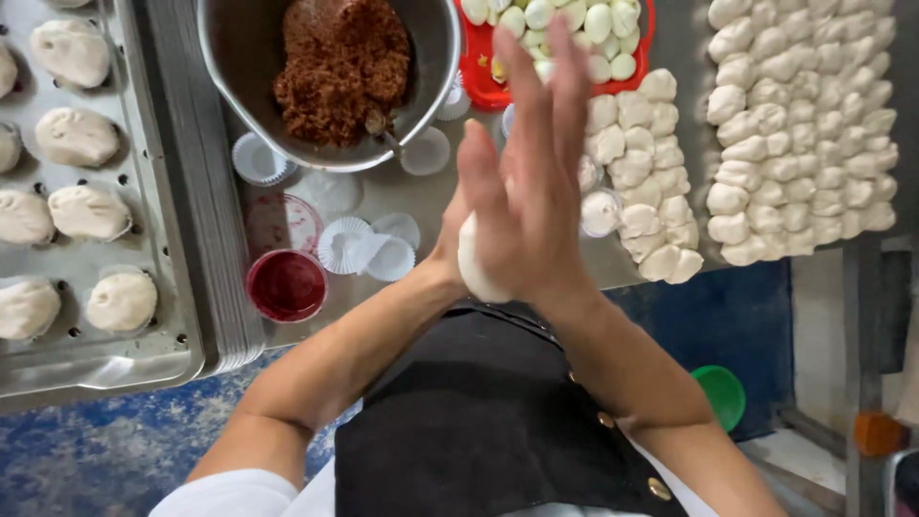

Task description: Prepare and assemble steamed buns by filling dough with meat and eggs.

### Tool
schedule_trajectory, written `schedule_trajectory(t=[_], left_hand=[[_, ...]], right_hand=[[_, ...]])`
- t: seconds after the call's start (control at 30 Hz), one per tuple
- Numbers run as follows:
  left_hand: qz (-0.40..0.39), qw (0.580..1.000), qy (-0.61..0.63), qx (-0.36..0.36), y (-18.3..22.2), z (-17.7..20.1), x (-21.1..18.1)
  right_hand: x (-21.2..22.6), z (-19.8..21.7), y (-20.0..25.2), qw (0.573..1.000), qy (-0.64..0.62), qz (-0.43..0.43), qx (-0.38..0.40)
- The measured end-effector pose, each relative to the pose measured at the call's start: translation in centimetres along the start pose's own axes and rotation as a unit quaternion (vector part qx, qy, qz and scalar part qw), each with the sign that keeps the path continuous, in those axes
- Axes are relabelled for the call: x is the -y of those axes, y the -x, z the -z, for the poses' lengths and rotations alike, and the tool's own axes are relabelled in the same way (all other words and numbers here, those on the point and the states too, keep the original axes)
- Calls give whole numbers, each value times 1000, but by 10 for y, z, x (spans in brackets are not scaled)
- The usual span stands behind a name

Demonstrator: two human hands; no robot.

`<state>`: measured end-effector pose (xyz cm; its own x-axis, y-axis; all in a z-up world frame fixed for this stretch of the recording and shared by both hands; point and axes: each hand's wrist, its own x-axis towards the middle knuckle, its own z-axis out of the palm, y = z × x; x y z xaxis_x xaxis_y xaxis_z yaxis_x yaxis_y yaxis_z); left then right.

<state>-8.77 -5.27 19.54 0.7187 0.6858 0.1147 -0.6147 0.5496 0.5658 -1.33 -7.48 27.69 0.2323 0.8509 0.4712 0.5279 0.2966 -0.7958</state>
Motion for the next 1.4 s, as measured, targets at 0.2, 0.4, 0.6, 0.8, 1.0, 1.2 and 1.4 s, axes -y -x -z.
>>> schedule_trajectory(t=[0.2, 0.4, 0.6, 0.8, 1.0, 1.2, 1.4], left_hand=[[-50, 983, 168, -47, 6, 4, -51], [-8, 996, 66, -57, 33, 60, -47], [101, 982, 110, -115, 61, 76, -97], [58, 990, 130, -23, 90, 102, -156], [183, 923, -324, -103, 98, 109, -150], [85, 934, 43, -345, 123, 140, -101], [38, 914, 175, -365, 118, 151, -92]], right_hand=[[0, -50, 14, 997, 11, 26, -65], [-10, -71, 3, 986, 16, -78, 149], [23, -63, 13, 959, -124, -78, 244], [26, -58, 18, 930, -35, -210, 301], [39, -54, -31, 927, 57, -131, 346], [94, 43, -79, 898, 252, -12, 361], [-90, -42, -30, 634, 666, -41, 391]])
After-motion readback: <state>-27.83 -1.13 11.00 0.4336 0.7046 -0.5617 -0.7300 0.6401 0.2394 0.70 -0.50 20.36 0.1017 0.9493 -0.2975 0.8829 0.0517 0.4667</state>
